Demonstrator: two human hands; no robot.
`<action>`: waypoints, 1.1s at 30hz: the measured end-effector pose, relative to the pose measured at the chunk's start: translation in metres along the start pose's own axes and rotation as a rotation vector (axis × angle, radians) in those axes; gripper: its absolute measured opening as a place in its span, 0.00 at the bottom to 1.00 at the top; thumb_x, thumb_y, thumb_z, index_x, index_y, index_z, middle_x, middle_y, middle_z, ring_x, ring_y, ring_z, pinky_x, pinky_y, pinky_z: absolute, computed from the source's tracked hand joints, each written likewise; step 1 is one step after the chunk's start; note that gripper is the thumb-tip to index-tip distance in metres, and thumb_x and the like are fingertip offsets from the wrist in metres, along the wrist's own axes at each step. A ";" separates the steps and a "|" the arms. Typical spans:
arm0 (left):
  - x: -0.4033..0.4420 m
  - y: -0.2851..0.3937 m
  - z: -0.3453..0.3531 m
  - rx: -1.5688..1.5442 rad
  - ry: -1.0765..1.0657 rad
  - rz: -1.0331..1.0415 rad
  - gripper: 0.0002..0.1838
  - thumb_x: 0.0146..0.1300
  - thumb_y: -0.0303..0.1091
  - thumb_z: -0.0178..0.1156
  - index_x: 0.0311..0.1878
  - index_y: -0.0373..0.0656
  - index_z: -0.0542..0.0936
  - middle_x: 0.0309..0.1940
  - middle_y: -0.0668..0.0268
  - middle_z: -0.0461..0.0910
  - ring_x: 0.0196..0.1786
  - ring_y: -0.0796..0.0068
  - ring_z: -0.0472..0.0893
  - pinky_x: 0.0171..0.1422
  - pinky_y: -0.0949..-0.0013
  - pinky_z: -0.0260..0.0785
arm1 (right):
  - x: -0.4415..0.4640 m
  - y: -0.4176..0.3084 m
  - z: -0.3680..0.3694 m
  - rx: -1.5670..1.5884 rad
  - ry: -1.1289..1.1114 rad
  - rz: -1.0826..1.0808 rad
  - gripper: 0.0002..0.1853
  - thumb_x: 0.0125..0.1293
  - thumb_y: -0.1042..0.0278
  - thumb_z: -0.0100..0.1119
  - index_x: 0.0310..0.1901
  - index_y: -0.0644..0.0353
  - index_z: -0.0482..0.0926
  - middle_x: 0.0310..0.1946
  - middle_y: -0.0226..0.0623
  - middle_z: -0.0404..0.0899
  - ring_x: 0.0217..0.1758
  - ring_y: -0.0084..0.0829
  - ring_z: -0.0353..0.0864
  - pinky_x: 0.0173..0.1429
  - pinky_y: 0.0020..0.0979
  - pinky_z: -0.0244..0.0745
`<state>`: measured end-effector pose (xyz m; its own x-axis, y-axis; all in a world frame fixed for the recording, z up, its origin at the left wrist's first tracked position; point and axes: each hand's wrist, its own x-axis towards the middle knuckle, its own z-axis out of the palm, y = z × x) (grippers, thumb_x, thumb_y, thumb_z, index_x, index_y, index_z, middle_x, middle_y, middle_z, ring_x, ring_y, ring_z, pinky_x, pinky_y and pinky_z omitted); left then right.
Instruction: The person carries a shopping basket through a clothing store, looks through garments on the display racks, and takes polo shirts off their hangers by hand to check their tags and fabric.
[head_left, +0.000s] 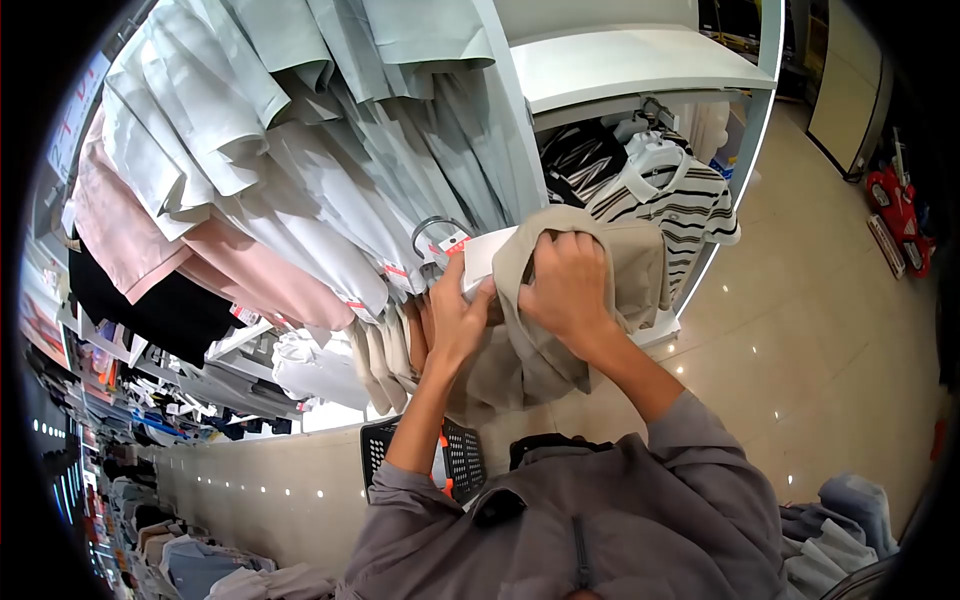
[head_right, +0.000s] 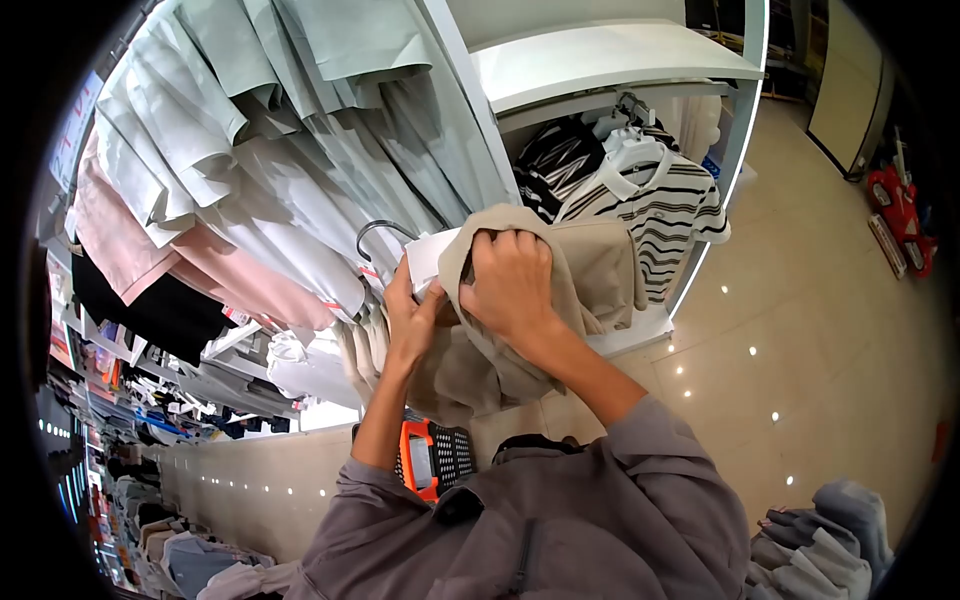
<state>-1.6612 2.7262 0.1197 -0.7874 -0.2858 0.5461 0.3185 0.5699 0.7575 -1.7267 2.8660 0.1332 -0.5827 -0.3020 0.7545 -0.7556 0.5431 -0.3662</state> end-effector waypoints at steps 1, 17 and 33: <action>0.001 -0.004 0.000 0.001 0.005 -0.002 0.17 0.59 0.30 0.55 0.50 0.29 0.72 0.34 0.50 0.80 0.36 0.62 0.81 0.42 0.65 0.71 | 0.002 -0.001 0.001 -0.006 0.000 0.000 0.21 0.46 0.56 0.65 0.38 0.63 0.77 0.34 0.47 0.75 0.41 0.47 0.74 0.41 0.46 0.69; 0.002 -0.001 0.001 -0.084 0.021 0.140 0.36 0.49 0.52 0.71 0.52 0.32 0.74 0.41 0.56 0.82 0.46 0.69 0.80 0.52 0.67 0.70 | 0.029 0.003 -0.005 0.007 -0.032 -0.039 0.22 0.50 0.53 0.58 0.36 0.67 0.78 0.33 0.52 0.80 0.37 0.52 0.80 0.42 0.47 0.73; 0.024 0.005 -0.019 0.038 -0.126 0.081 0.14 0.62 0.38 0.57 0.41 0.34 0.76 0.34 0.54 0.82 0.40 0.66 0.81 0.49 0.68 0.69 | 0.078 0.035 -0.035 0.260 -0.583 0.024 0.23 0.52 0.55 0.60 0.38 0.73 0.81 0.27 0.39 0.81 0.30 0.27 0.78 0.38 0.28 0.73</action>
<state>-1.6684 2.7076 0.1429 -0.8207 -0.1398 0.5539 0.3654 0.6168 0.6971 -1.7880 2.8895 0.1981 -0.6123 -0.7086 0.3506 -0.7452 0.3693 -0.5553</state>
